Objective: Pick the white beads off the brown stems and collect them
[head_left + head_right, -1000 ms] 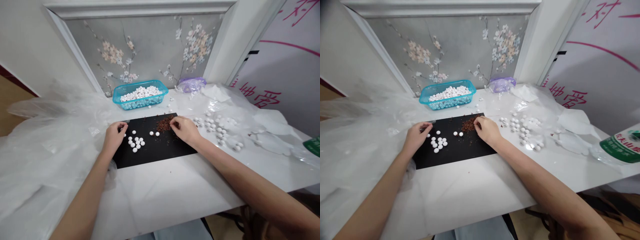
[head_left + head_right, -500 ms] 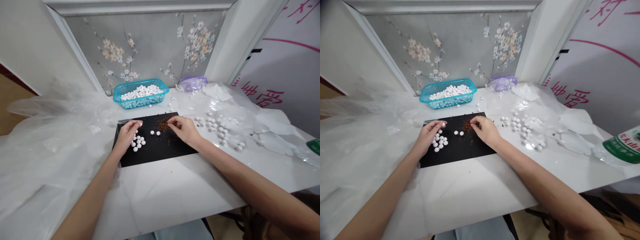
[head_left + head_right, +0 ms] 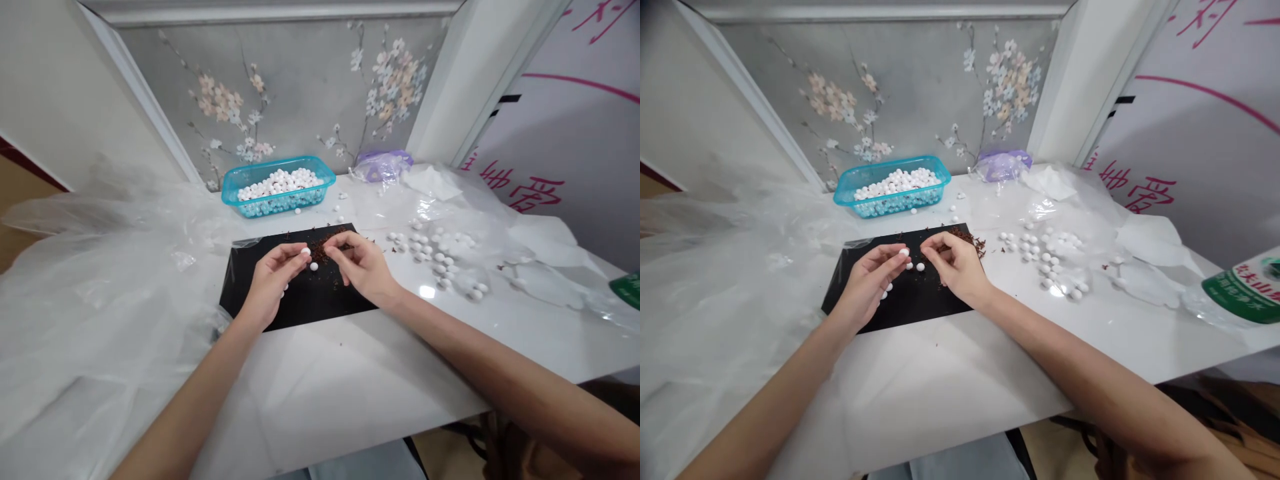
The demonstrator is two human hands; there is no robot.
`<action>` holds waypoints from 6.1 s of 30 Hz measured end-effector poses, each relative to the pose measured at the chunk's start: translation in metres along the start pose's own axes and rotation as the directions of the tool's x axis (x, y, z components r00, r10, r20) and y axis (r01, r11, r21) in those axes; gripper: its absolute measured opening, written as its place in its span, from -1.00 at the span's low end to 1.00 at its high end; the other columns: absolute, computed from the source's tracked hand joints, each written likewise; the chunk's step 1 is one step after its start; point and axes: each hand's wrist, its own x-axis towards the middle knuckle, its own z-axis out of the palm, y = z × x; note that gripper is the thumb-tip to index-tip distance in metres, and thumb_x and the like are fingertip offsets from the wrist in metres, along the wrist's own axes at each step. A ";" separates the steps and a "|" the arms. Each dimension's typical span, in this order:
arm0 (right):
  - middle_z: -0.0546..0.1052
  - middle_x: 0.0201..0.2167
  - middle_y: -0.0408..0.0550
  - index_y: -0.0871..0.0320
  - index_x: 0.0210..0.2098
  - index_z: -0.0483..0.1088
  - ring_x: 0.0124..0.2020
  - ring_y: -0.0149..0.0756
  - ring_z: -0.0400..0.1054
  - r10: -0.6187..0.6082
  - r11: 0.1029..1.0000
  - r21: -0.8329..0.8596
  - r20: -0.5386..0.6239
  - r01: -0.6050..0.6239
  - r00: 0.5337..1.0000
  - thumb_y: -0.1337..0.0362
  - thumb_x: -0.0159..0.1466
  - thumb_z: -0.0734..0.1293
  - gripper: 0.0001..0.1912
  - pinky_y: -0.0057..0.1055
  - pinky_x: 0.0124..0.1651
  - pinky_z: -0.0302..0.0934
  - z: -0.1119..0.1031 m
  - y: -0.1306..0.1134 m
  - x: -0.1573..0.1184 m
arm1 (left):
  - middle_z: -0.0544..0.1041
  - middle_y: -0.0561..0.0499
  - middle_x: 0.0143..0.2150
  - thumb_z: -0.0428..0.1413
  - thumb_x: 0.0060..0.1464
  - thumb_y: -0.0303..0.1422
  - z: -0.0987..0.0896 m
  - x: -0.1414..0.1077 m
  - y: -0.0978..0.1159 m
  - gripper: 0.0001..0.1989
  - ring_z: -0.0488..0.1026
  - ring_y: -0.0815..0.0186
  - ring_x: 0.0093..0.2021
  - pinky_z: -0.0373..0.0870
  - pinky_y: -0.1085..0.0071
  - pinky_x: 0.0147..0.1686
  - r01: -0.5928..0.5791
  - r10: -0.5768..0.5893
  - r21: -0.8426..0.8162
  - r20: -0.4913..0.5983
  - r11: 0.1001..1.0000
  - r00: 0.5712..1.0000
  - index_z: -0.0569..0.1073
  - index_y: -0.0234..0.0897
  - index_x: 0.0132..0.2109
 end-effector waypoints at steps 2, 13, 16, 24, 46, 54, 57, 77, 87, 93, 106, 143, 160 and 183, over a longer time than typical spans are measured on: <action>0.38 -0.46 -0.19 0.15 -0.34 0.32 -0.68 -0.60 0.14 -0.095 0.992 -0.090 -0.071 0.088 0.993 0.13 0.22 0.26 -0.80 -0.57 -0.67 0.03 0.002 -0.003 -0.004 | 0.54 0.10 -0.34 0.28 -0.17 -0.30 0.004 -0.002 0.001 -0.80 0.48 0.45 -0.30 0.39 0.51 -0.17 0.033 -0.033 -0.047 0.003 0.998 0.999 0.53 -0.22 -0.32; 0.38 -0.38 -0.10 0.12 -0.29 0.29 -0.44 -0.46 0.28 -0.306 0.918 -0.283 -0.055 0.279 0.950 0.23 0.28 0.17 -0.88 -0.53 -0.50 0.16 0.007 -0.002 -0.014 | 0.51 0.14 -0.46 0.28 -0.18 -0.26 0.026 -0.016 -0.005 -0.83 0.42 0.56 -0.44 0.38 0.70 -0.39 0.182 -0.181 -0.288 0.031 0.940 0.983 0.52 -0.26 -0.43; 0.37 -0.40 -0.11 0.12 -0.30 0.29 -0.47 -0.48 0.28 -0.316 0.919 -0.258 -0.035 0.297 0.948 0.25 0.28 0.18 -0.89 -0.54 -0.53 0.15 0.008 -0.003 -0.013 | 0.49 0.14 -0.48 0.28 -0.18 -0.28 0.026 -0.016 -0.006 -0.82 0.41 0.59 -0.47 0.38 0.73 -0.42 0.219 -0.215 -0.343 0.049 0.913 0.975 0.51 -0.27 -0.43; 0.35 -0.36 -0.15 0.12 -0.22 0.30 -0.66 -0.62 0.14 -0.297 0.931 -0.218 0.011 0.292 0.955 0.27 0.20 0.27 -0.85 -0.56 -0.63 0.11 0.008 -0.003 -0.014 | 0.48 0.15 -0.46 0.27 -0.14 -0.27 0.025 -0.016 -0.007 -0.83 0.39 0.60 -0.47 0.38 0.74 -0.41 0.196 -0.200 -0.375 0.028 0.906 0.979 0.50 -0.28 -0.42; 0.28 -0.36 -0.20 0.11 -0.09 0.21 -0.64 -0.60 0.08 -0.193 0.932 -0.322 -0.052 0.167 0.980 0.25 0.17 0.28 -0.69 -0.53 -0.57 0.06 -0.020 0.006 0.013 | 0.56 -0.01 -0.28 0.21 -0.10 -0.18 -0.010 0.005 0.015 -0.78 0.46 0.28 -0.22 0.35 0.42 -0.23 -0.187 0.170 0.535 0.081 0.824 0.982 0.53 -0.24 -0.36; 0.39 -0.21 -0.07 0.10 -0.18 0.40 -0.29 -0.34 0.33 0.077 0.552 -0.829 0.159 0.091 0.984 0.28 0.19 0.25 -0.80 -0.44 -0.32 0.15 -0.031 0.024 0.020 | 0.55 -0.02 -0.12 0.12 -0.03 -0.18 -0.027 0.015 0.007 -0.78 0.38 0.17 -0.04 0.34 0.31 -0.17 -0.333 0.154 0.814 0.296 0.475 0.943 0.58 -0.16 -0.31; 0.41 -0.24 -0.08 0.11 -0.27 0.41 -0.29 -0.35 0.34 0.086 0.527 -0.842 0.182 0.110 0.980 0.32 0.23 0.21 -0.85 -0.45 -0.34 0.12 -0.029 0.022 0.018 | 0.55 -0.01 -0.11 0.12 -0.03 -0.22 -0.028 0.016 0.003 -0.81 0.38 0.17 -0.04 0.27 0.22 -0.02 -0.379 0.145 0.832 0.351 0.404 0.925 0.57 -0.16 -0.29; 0.33 -0.63 -0.23 0.14 -0.45 0.23 -0.66 -0.49 0.13 -0.059 0.843 -0.533 0.033 0.067 0.998 0.35 0.07 0.19 -0.98 -0.50 -0.52 0.01 -0.022 0.018 0.014 | 0.55 0.01 -0.33 0.05 0.07 -0.28 -0.022 0.011 -0.004 -0.82 0.44 0.24 -0.29 0.26 0.32 -0.22 -0.336 0.251 0.934 0.299 0.123 0.921 0.53 -0.17 -0.25; 0.40 -0.52 -0.20 0.19 -0.38 0.34 -0.72 -0.58 0.12 0.199 0.974 -0.105 -0.022 -0.200 0.980 0.27 -0.02 0.32 -0.81 -0.56 -0.71 0.03 -0.020 0.023 0.019 | 0.52 -0.02 -0.12 0.01 0.07 -0.18 -0.042 0.013 0.029 -0.73 0.42 0.20 -0.15 0.27 0.31 -0.15 -0.353 0.296 0.916 0.288 0.192 0.911 0.46 -0.18 -0.15; 0.44 -0.49 -0.15 0.22 -0.37 0.42 -0.77 -0.63 0.09 0.214 0.977 -0.016 -0.004 -0.214 0.977 0.21 0.03 0.34 -0.78 -0.55 -0.74 0.05 -0.018 0.018 0.017 | 0.52 -0.02 -0.09 0.03 0.03 -0.19 -0.057 0.017 0.032 -0.74 0.43 0.14 -0.15 0.27 0.31 -0.23 -0.244 0.174 0.966 0.227 0.083 0.958 0.50 -0.17 -0.20; 0.50 -0.54 -0.14 0.23 -0.39 0.48 -0.77 -0.64 0.08 0.258 0.937 0.209 0.127 -0.280 0.958 0.12 0.00 0.43 -0.71 -0.58 -0.72 0.07 -0.014 0.013 0.013 | 0.58 -0.02 -0.32 0.19 -0.11 -0.18 -0.031 0.014 0.010 -0.74 0.49 0.28 -0.30 0.37 0.40 -0.25 -0.184 0.227 0.632 0.013 0.753 0.974 0.51 -0.26 -0.30; 0.21 -0.64 -0.33 0.18 -0.36 0.27 -0.70 -0.62 0.06 0.150 0.940 0.272 0.220 -0.209 0.964 0.07 0.13 0.33 -0.71 -0.56 -0.65 0.31 0.007 -0.008 -0.003 | 0.54 0.06 -0.46 0.31 -0.23 -0.23 0.008 -0.009 -0.004 -0.78 0.41 0.46 -0.46 0.33 0.54 -0.41 0.037 -0.033 0.073 -0.050 0.997 0.998 0.54 -0.25 -0.42; 0.27 -0.41 -0.30 0.13 -0.32 0.22 -0.66 -0.68 0.15 0.105 0.876 0.449 0.171 -0.173 0.980 0.17 0.11 0.37 -0.74 -0.53 -0.57 0.39 0.013 0.004 -0.006 | 0.58 0.04 -0.43 0.32 -0.26 -0.26 0.006 -0.009 -0.004 -0.79 0.43 0.46 -0.45 0.35 0.54 -0.36 0.044 -0.044 -0.022 0.003 0.999 0.999 0.56 -0.26 -0.43; 0.45 -0.26 -0.05 0.12 -0.21 0.38 -0.35 -0.29 0.34 0.158 0.474 -0.862 -0.117 -0.179 0.980 0.27 0.15 0.26 -0.79 -0.41 -0.41 0.13 -0.032 0.026 0.018 | 0.58 -0.04 -0.21 0.10 -0.03 -0.16 -0.053 0.026 0.003 -0.74 0.46 0.17 -0.14 0.28 0.30 -0.08 -0.129 0.202 0.795 0.008 0.593 0.979 0.53 -0.24 -0.32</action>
